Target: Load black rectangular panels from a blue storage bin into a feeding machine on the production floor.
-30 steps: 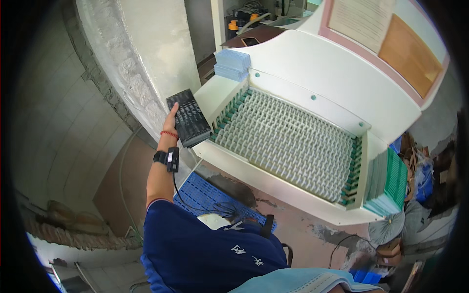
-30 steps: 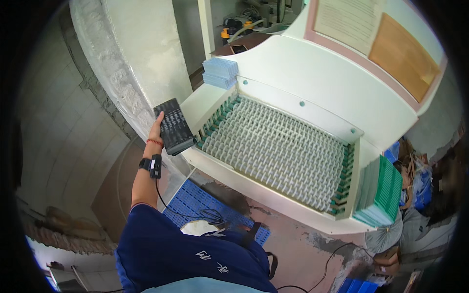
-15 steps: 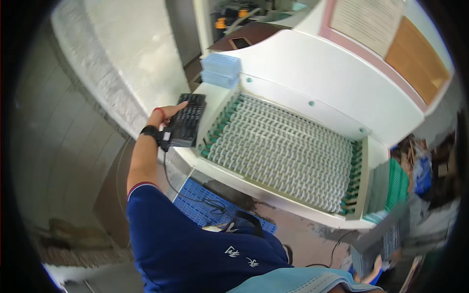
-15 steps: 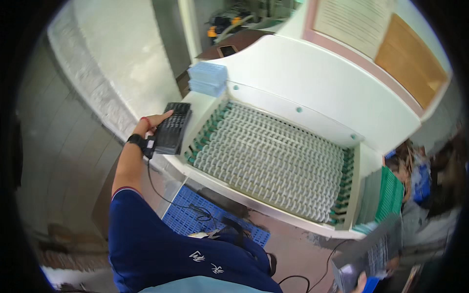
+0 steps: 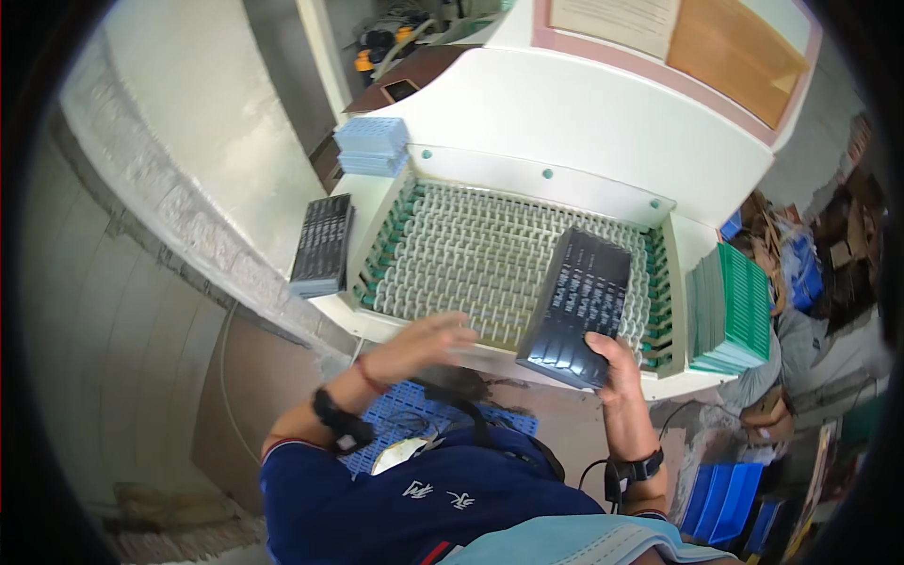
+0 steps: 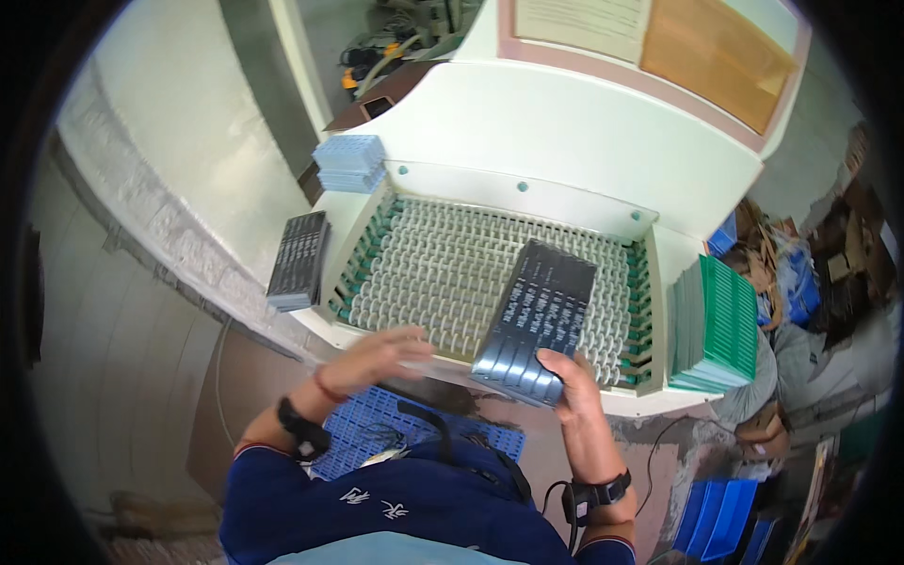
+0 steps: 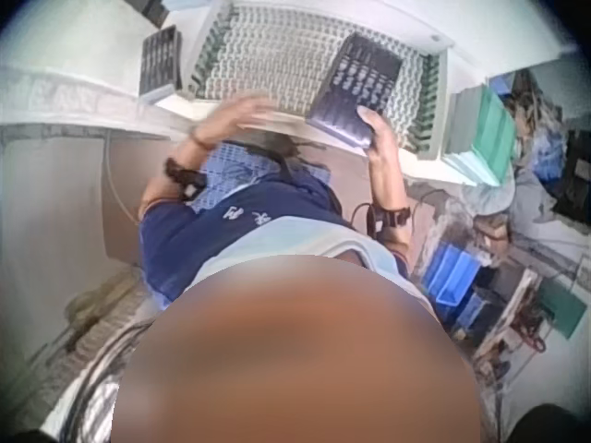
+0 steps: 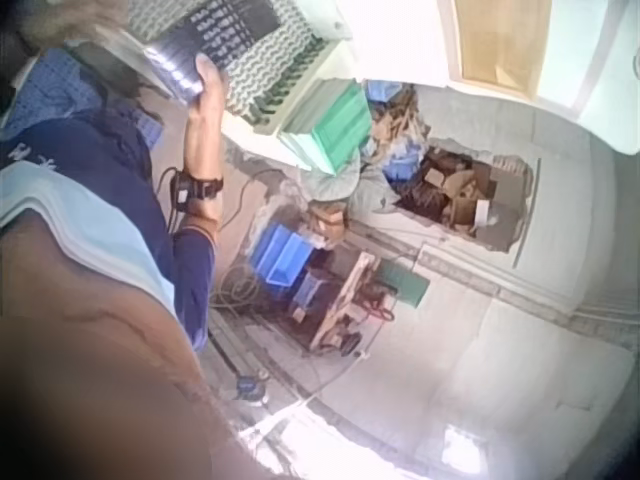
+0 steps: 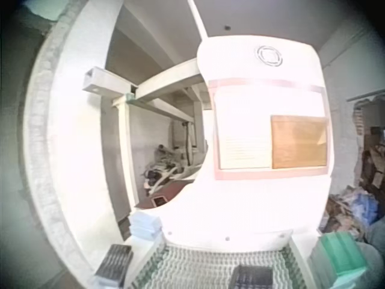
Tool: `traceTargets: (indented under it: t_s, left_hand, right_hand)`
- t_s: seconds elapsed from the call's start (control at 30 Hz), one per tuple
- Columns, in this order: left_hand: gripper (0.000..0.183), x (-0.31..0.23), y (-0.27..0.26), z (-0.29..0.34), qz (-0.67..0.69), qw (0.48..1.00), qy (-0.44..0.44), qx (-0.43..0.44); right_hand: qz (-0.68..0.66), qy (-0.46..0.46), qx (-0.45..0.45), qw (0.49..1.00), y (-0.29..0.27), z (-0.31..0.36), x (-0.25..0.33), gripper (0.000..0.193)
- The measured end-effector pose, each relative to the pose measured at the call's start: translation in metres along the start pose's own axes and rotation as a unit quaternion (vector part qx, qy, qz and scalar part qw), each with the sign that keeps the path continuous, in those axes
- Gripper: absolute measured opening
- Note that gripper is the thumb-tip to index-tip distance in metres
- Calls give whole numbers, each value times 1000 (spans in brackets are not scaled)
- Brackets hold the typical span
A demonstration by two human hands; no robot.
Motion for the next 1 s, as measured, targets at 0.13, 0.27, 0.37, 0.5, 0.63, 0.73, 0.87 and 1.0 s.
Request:
traceTargets:
  t_s: [0.13, 0.27, 0.37, 0.5, 0.63, 0.73, 0.87, 1.0]
  left_hand:
    - [59, 47, 30, -12, 168, 985, -35, -2]
    - [52, 42, 16, -1, 142, 985, 54, -86]
    - [50, 26, -9, 21, 125, 974, 117, -151]
    - [43, -5, -34, 53, 311, 930, 137, -144]
    - [45, -55, -97, 94, 126, 932, 252, -229]
    - [42, -92, -135, 112, 122, 923, 251, -265]
    - [39, -125, -198, 119, 67, 920, 223, -315]
    - [36, -122, -253, 109, 87, 911, 159, -370]
  right_hand:
    - [30, 28, 61, 997, 51, -15, -29, 48]
    - [88, 51, 82, 991, 84, -18, -52, 53]
    - [123, 58, 107, 985, 115, -23, -57, 61]
    - [178, 38, 285, 941, 162, -24, -53, 72]
    - [238, -13, 270, 933, 131, -33, -43, 76]
    - [199, 15, 156, 967, 39, -42, -46, 58]
    - [174, 7, 46, 984, -64, -14, -41, 51]
    - [152, -18, -46, 987, -128, 24, -20, 50]
Point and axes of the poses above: each hand's wrist, its own z-axis away from the middle knuckle, its own y-axis out of the palm, x = y × z, the point moved 10 cm from there along -z, towards the middle knuckle, and after that the axes turned 9 degrees about z, right-handed, at the moved point
